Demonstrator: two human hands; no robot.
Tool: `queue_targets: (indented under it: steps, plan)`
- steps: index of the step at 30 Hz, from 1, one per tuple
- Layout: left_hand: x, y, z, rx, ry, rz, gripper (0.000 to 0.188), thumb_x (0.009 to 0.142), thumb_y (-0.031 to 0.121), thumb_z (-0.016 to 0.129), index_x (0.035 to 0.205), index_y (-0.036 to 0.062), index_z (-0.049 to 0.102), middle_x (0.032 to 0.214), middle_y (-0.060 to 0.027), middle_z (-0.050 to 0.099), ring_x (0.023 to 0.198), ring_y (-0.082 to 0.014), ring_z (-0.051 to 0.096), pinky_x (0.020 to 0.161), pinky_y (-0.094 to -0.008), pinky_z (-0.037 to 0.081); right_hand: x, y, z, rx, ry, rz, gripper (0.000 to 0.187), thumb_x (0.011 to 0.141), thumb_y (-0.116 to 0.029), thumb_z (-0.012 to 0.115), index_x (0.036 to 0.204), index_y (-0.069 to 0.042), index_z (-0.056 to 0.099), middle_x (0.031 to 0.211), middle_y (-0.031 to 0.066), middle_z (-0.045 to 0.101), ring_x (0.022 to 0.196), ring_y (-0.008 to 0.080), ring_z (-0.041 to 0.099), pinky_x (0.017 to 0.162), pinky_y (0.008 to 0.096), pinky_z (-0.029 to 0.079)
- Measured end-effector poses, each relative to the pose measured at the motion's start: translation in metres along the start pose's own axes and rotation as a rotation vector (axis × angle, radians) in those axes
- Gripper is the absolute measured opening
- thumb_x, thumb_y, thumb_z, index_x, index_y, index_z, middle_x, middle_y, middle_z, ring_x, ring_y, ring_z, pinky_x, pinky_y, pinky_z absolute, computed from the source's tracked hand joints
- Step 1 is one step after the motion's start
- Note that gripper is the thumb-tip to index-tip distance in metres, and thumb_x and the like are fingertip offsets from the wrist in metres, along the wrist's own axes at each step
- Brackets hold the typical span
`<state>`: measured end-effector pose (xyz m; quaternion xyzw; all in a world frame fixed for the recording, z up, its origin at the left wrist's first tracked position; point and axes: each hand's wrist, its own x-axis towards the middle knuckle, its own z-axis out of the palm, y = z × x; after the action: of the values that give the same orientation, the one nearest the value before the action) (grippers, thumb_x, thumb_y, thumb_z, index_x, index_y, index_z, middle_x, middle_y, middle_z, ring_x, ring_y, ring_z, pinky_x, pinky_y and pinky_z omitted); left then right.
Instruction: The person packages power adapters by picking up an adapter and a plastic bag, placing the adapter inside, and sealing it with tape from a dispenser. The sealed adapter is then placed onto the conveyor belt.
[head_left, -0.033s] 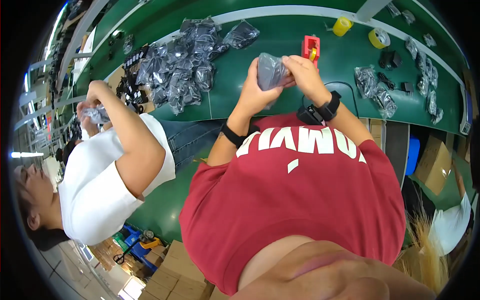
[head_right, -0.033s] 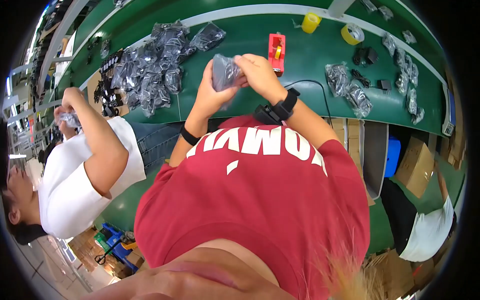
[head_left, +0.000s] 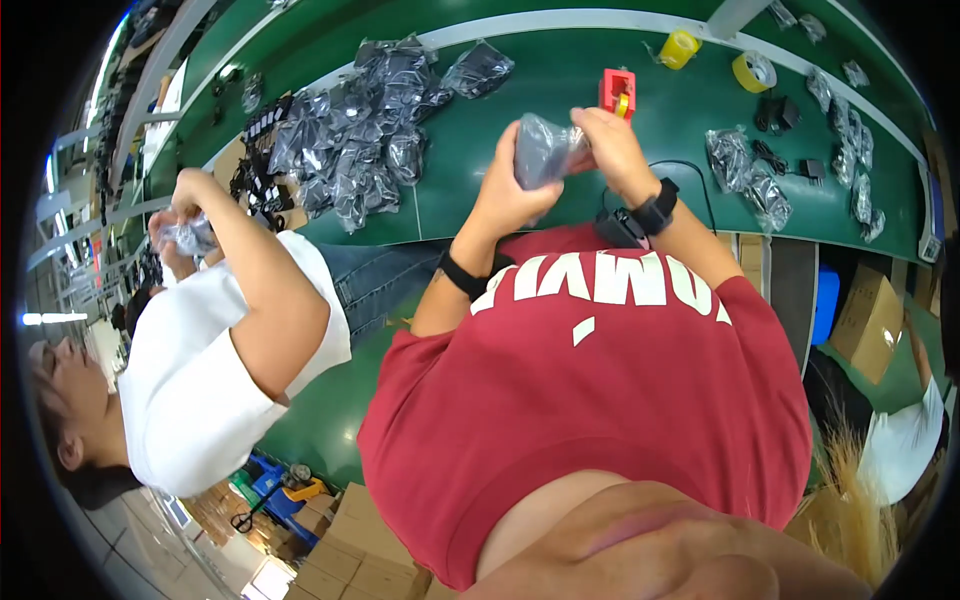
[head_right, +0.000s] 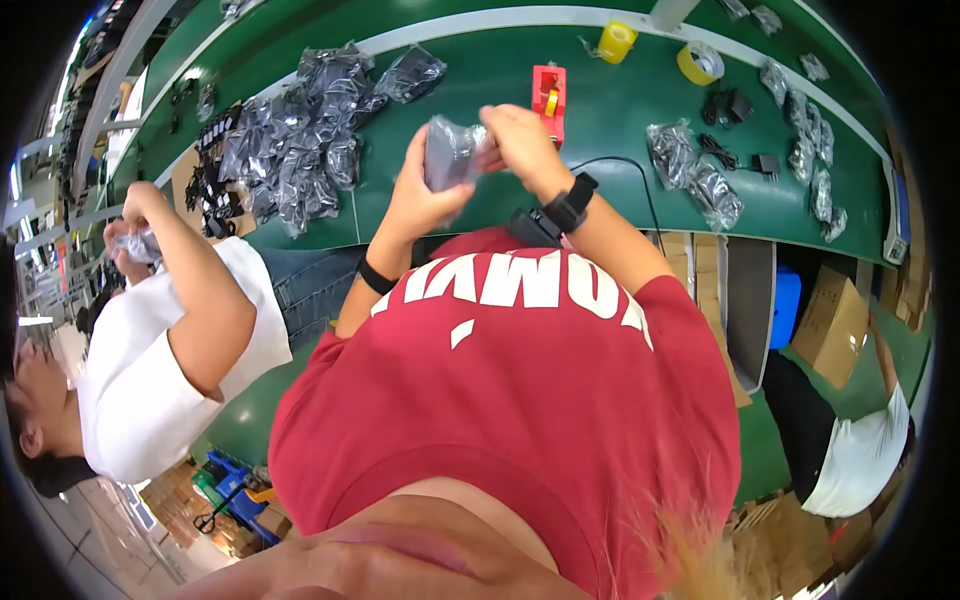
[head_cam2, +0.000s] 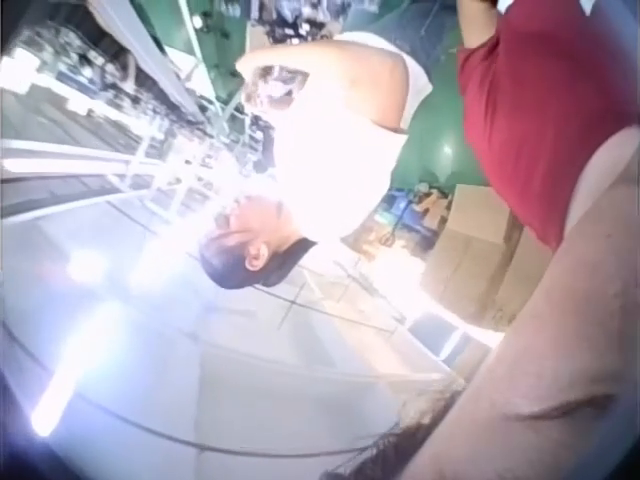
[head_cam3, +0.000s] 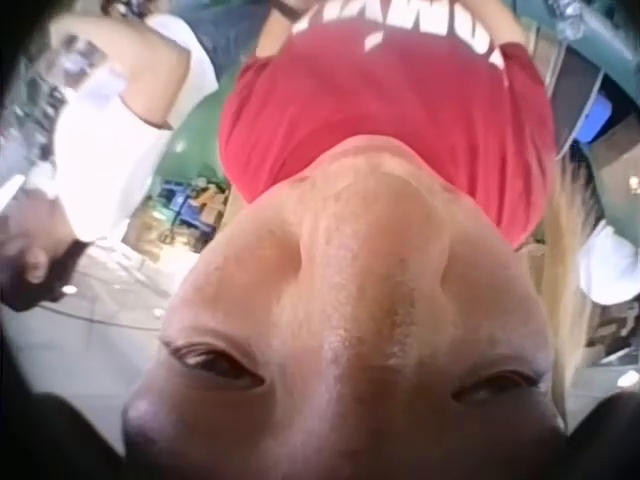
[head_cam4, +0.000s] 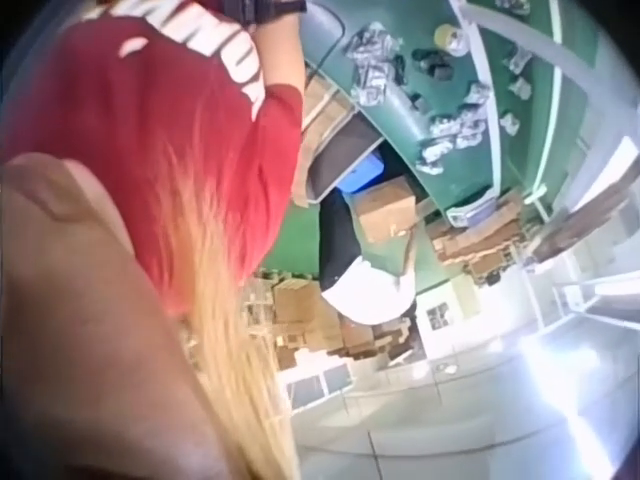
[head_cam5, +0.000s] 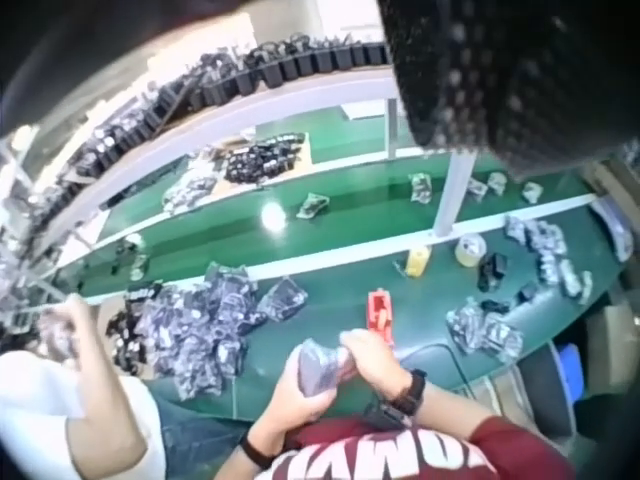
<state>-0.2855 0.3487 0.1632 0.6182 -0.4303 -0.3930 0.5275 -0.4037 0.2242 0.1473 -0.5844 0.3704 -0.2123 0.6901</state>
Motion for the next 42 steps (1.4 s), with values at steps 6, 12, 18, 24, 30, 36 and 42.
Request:
queue_targets:
  steps: [6,12,18,24,30,36,42]
  plan:
    - [-0.014,-0.011,-0.008,0.159,0.102,-0.215,0.078,0.058,0.014,0.065,0.124,-0.0017,0.026,0.102,-0.0157,0.052,0.09,-0.0212,0.054,0.078,-0.0293,0.043,0.024,0.069,-0.064,-0.696,0.513,0.026,0.034,0.081,-0.033,0.048,0.091,-0.002,0.056,0.085,0.0152,0.061,0.082,0.0325,0.057,0.069,0.0365,0.045]
    - [-0.01,-0.021,-0.014,0.242,0.116,-0.151,0.078,0.059,0.016,0.066,0.124,-0.0021,0.026,0.105,-0.018,0.051,0.093,-0.0244,0.054,0.08,-0.0301,0.042,0.043,0.083,-0.055,0.061,0.479,0.165,0.035,0.067,-0.01,0.067,0.093,0.006,0.051,0.083,0.0095,0.06,0.075,0.0141,0.057,0.064,0.0237,0.043]
    - [-0.016,-0.023,-0.012,0.214,0.093,-0.196,0.078,0.059,0.016,0.066,0.123,-0.0026,0.027,0.106,-0.0178,0.051,0.093,-0.0239,0.054,0.08,-0.03,0.042,-0.025,0.063,-0.044,0.093,0.254,0.366,0.03,0.068,-0.019,0.068,0.086,0.002,0.054,0.07,0.0058,0.058,0.064,0.0108,0.053,0.056,0.0236,0.041]
    - [-0.015,-0.027,-0.007,0.251,0.042,-0.156,0.078,0.059,0.016,0.066,0.123,-0.003,0.027,0.102,-0.0178,0.054,0.09,-0.0245,0.056,0.078,-0.0297,0.043,-0.02,0.083,-0.029,0.223,0.367,0.387,0.028,0.077,-0.03,0.06,0.083,-0.003,0.057,0.061,0.0008,0.054,0.048,0.0065,0.043,0.044,0.0204,0.033]
    - [-0.016,-0.026,-0.003,0.299,0.079,-0.128,0.076,0.059,0.018,0.065,0.123,0.0001,0.028,0.099,-0.0193,0.055,0.089,-0.0297,0.057,0.076,-0.0323,0.044,-0.012,0.116,-0.05,-0.483,0.327,0.099,0.028,0.076,-0.028,0.057,0.076,0.0,0.059,0.059,0.0092,0.06,0.054,0.0168,0.059,0.054,0.0296,0.044]
    - [-0.013,-0.023,0.003,0.373,0.178,-0.012,0.068,0.061,0.015,0.062,0.12,0.0001,0.032,0.099,-0.023,0.054,0.091,-0.0356,0.055,0.077,-0.0363,0.044,-0.037,0.078,-0.045,-0.26,0.232,0.276,0.019,0.078,-0.019,0.06,0.072,-0.002,0.056,0.057,0.0,0.05,0.048,0.0068,0.047,0.044,0.0212,0.037]
    - [-0.018,-0.018,0.01,0.554,0.217,-0.017,0.071,0.061,0.018,0.066,0.12,0.0003,0.031,0.098,-0.0233,0.053,0.087,-0.0378,0.054,0.073,-0.0403,0.045,-0.05,-0.008,0.021,-0.181,-0.304,0.018,0.014,0.079,-0.015,0.058,0.075,-0.002,0.057,0.056,-0.0027,0.049,0.045,0.0037,0.044,0.041,0.0182,0.034]
